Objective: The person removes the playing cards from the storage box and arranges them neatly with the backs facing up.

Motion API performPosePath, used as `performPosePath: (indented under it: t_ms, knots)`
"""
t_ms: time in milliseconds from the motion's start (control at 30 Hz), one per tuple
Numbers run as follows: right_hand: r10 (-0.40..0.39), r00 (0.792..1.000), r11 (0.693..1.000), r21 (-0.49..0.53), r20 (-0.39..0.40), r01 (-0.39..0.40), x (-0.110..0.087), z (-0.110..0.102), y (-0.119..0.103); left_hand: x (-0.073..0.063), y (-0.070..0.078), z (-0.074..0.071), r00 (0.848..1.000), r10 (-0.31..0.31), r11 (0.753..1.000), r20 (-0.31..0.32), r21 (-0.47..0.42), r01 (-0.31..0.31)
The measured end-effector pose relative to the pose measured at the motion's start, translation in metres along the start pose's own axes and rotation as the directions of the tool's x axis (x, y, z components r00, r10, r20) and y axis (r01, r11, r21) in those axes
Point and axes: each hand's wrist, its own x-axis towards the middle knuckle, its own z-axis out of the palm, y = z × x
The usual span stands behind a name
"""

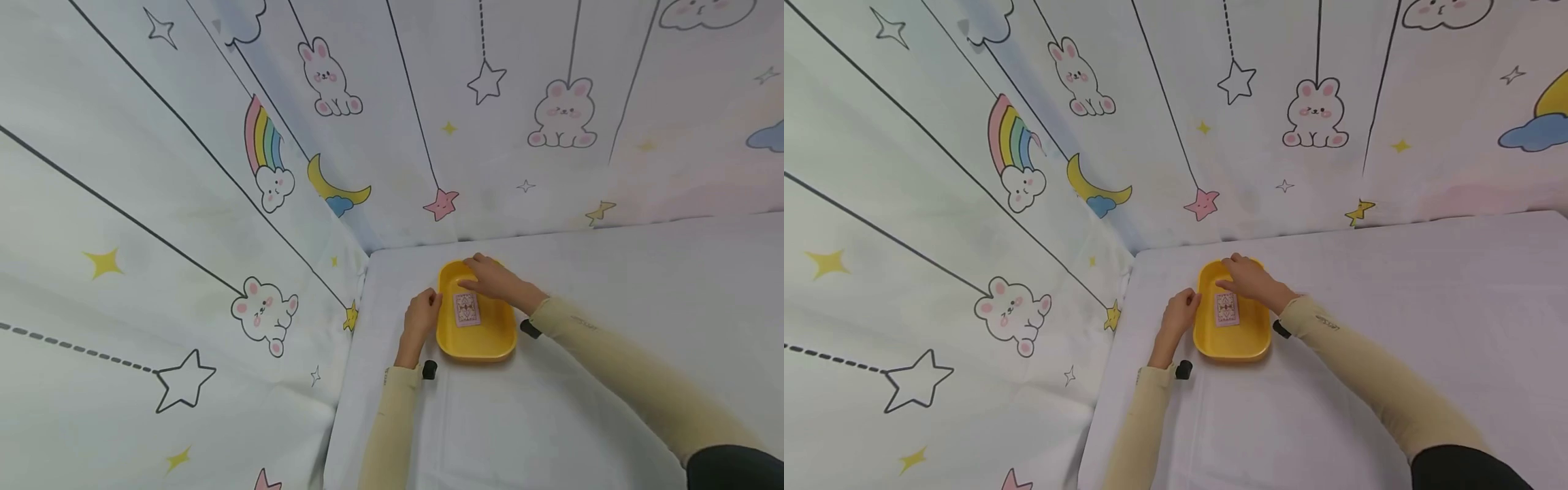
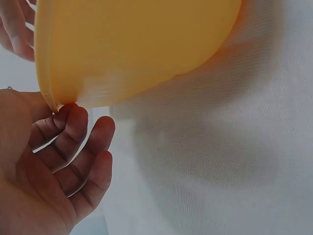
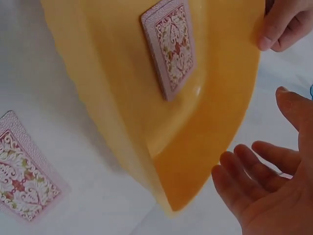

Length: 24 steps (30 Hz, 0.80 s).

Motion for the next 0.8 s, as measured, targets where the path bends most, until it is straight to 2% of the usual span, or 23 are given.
performPosePath:
  t_ms: [133, 233, 367, 467, 800]
  knots:
    - [-0.066, 0.997, 0.993, -0.099, 0.035, 0.069, 0.010, 0.009, -0.010, 0.001, 0.001, -0.001, 1.000, 0.011, 1.000, -0.004, 0.004, -0.011]
    - [-0.075, 0.994, 0.985, -0.150, 0.083, 0.087, 0.015, 0.014, -0.015, 0.002, 0.001, -0.002, 1.000, 0.022, 1.000, -0.008, 0.006, -0.022]
    - [-0.014, 0.982, 0.982, -0.180, 0.187, 0.048, 0.020, 0.020, -0.019, 0.002, 0.001, -0.003, 1.000, 0.012, 1.000, 0.001, -0.005, -0.012]
    - [0.019, 0.972, 0.979, -0.201, 0.235, 0.030, 0.023, 0.023, -0.020, 0.002, 0.002, -0.003, 1.000, -0.002, 1.000, 0.009, -0.016, 0.002]
    - [0.066, 0.962, 0.955, -0.297, 0.267, 0.017, 0.025, 0.038, -0.014, 0.001, -0.001, -0.002, 1.000, -0.014, 1.000, 0.005, -0.006, 0.014]
